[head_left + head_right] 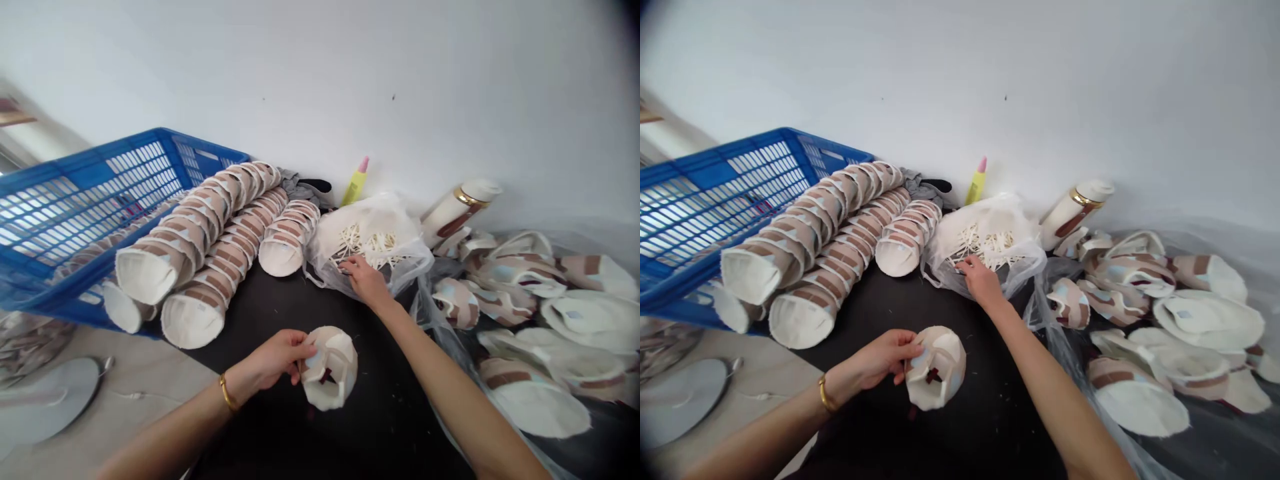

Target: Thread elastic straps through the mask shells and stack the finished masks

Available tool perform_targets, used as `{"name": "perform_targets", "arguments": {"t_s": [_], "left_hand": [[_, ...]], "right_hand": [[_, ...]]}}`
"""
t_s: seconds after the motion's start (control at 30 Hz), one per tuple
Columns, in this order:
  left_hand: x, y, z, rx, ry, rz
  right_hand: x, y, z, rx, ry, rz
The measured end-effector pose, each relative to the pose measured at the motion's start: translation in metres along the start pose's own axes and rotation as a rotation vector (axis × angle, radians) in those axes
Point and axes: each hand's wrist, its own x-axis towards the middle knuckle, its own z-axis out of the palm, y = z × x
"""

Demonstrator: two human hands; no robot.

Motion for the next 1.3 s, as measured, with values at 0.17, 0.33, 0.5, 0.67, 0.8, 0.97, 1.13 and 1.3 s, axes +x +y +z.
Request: {"name": "perform_targets", "arguments": {"t_s": [0.17, 0.33, 0.5, 0.67, 0.8, 0.97, 1.13, 1.3], "left_hand": [[-0.005, -0.002, -0.002, -0.001, 0.038, 0.011], [-0.013, 0.005, -0.004, 0.056, 0.101, 0.027], [-0.017, 0.008, -0.003, 0.173, 0.097, 0.035], [-0.016, 0.006, 0.006, 0.171, 0.158, 0.108], [-0.015, 0.004, 0.013, 0.222, 0.182, 0.109], [-0.016, -0.005, 0.012, 0.201, 0.178, 0.157], [-0.015, -0.011, 0.012, 0.214, 0.217, 0.196], [-0.016, -0.01, 0.018, 0.232, 0.255, 0.234]], "right_hand": [[0.016, 0.001, 0.003, 0.101, -0.018, -0.074], [-0.035, -0.004, -0.028, 0.449, -0.044, -0.032], [-0.115, -0.039, -0.069, 0.705, -0.263, 0.076], [-0.159, -0.083, -0.055, 0.709, -0.375, 0.195], [-0.161, -0.1, -0.02, 0.63, -0.125, 0.191], [-0.155, -0.108, -0.007, 0.574, -0.027, 0.228], [-0.157, -0.114, -0.007, 0.523, -0.009, 0.266], [-0.157, -0.117, 0.0, 0.483, 0.008, 0.286]]}}
